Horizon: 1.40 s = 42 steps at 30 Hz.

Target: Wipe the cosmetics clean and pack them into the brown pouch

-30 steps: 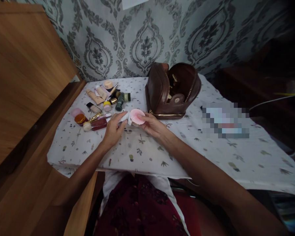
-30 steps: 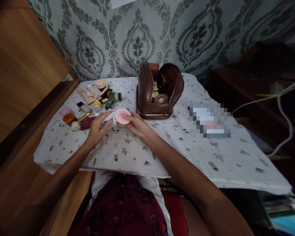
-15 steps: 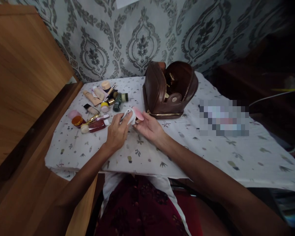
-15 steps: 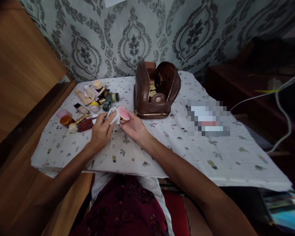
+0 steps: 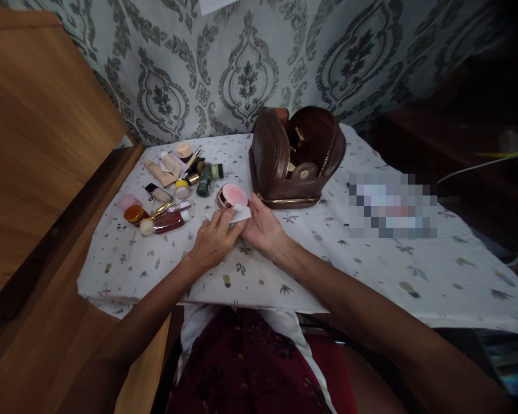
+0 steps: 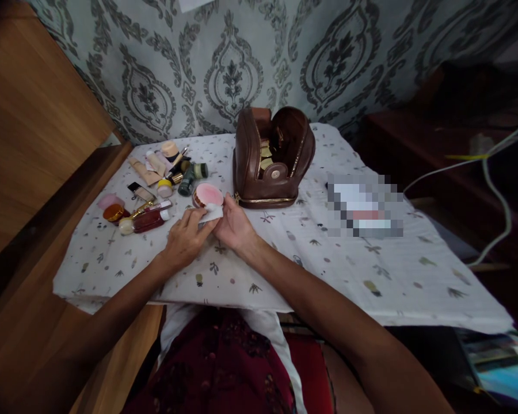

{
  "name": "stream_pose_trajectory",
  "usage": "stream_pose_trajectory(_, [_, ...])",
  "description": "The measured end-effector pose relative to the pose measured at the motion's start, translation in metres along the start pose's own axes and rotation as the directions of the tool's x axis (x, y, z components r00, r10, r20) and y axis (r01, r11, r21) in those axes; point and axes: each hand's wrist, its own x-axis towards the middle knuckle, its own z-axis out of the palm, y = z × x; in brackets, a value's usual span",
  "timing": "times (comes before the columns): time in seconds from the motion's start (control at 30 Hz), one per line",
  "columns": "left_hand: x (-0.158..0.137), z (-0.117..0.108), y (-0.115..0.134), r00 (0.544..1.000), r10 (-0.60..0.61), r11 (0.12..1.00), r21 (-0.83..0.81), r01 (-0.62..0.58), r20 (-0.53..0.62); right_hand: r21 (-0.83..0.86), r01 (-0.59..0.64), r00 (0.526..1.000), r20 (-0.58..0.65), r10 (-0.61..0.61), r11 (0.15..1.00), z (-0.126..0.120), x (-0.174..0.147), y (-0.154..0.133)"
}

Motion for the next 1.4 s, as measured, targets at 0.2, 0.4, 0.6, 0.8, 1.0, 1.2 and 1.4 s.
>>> stream_pose_trajectory(0.2, [0.006,-0.005,0.004,0.998,-0.051,0.999,-0.011,0.050,-0.044,0.041,0.097,0.994,-0.053,-0.095,0.994,0.007,-0.001,0.002])
stream_pose_trajectory(0.4, [0.017,-0.016,-0.002,0.973,-0.233,0.954,-0.195,0.226,-0.011,-0.021,0.153,0.984,-0.088,-0.154,0.988,0.014,-0.007,0.007])
stream_pose_trajectory(0.6, [0.017,-0.017,-0.023,0.914,-0.405,0.870,-0.323,0.373,-0.035,0.048,0.165,0.984,-0.080,-0.160,0.985,0.010,-0.008,0.007])
stream_pose_trajectory(0.8, [0.011,-0.010,-0.029,0.862,-0.506,0.690,-0.590,0.420,0.023,0.242,0.048,0.994,-0.102,-0.024,0.969,0.002,0.001,0.002])
stream_pose_trajectory(1.0, [0.015,-0.010,-0.034,0.849,-0.527,0.578,-0.717,0.390,0.036,0.210,-0.122,0.986,-0.082,0.141,0.970,0.012,-0.007,-0.003])
stream_pose_trajectory(1.2, [0.016,-0.008,-0.039,0.822,-0.562,0.480,-0.772,0.417,0.095,0.044,-0.092,0.994,-0.056,0.094,0.995,0.011,-0.012,-0.002])
stream_pose_trajectory(1.4, [0.014,-0.002,-0.040,0.796,-0.571,0.383,-0.793,0.474,0.200,0.007,-0.049,0.997,-0.061,0.050,0.999,0.006,-0.009,0.001])
